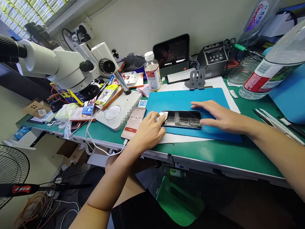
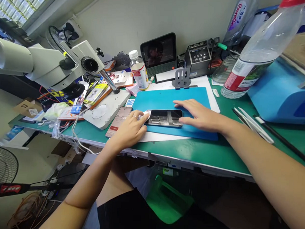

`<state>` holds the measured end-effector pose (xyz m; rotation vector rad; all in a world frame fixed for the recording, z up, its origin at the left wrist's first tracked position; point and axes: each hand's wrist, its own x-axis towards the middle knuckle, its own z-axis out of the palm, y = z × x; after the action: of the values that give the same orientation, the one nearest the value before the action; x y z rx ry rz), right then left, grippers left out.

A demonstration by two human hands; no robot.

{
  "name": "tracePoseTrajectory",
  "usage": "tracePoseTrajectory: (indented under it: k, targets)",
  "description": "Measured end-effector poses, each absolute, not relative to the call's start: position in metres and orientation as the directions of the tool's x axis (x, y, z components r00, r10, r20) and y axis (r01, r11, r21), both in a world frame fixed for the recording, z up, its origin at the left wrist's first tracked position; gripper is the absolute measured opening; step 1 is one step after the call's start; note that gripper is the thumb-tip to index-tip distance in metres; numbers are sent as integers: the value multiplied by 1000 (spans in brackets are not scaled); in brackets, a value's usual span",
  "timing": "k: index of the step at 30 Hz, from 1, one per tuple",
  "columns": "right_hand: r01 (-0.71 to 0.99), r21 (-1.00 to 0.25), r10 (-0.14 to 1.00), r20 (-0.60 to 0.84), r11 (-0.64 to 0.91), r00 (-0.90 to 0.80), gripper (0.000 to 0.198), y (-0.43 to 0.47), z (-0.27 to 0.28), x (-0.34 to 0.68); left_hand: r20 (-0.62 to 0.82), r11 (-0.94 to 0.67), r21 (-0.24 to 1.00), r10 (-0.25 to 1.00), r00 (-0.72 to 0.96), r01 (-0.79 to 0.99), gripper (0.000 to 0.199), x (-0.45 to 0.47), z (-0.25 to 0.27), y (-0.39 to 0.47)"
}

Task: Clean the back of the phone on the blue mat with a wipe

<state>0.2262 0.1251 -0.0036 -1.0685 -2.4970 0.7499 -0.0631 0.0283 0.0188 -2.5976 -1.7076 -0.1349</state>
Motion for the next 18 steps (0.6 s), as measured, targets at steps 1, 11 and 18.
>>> tracePoseTrajectory:
  k: [1,11,18]
  targets:
    - [571,-578,737,81,583,-671,74,125,-3,226,83,-387,32,920,384,921,45,-64,19,31]
    - [566,-601,746,78,565,-661,74,124,-2,225,125,-429,390,902,414,815,24,-88,15,74]
    - [574,-601,755,79,557,-651,72,126,-3,225,-61,-397,608,840,539,687,8,-91,23,120]
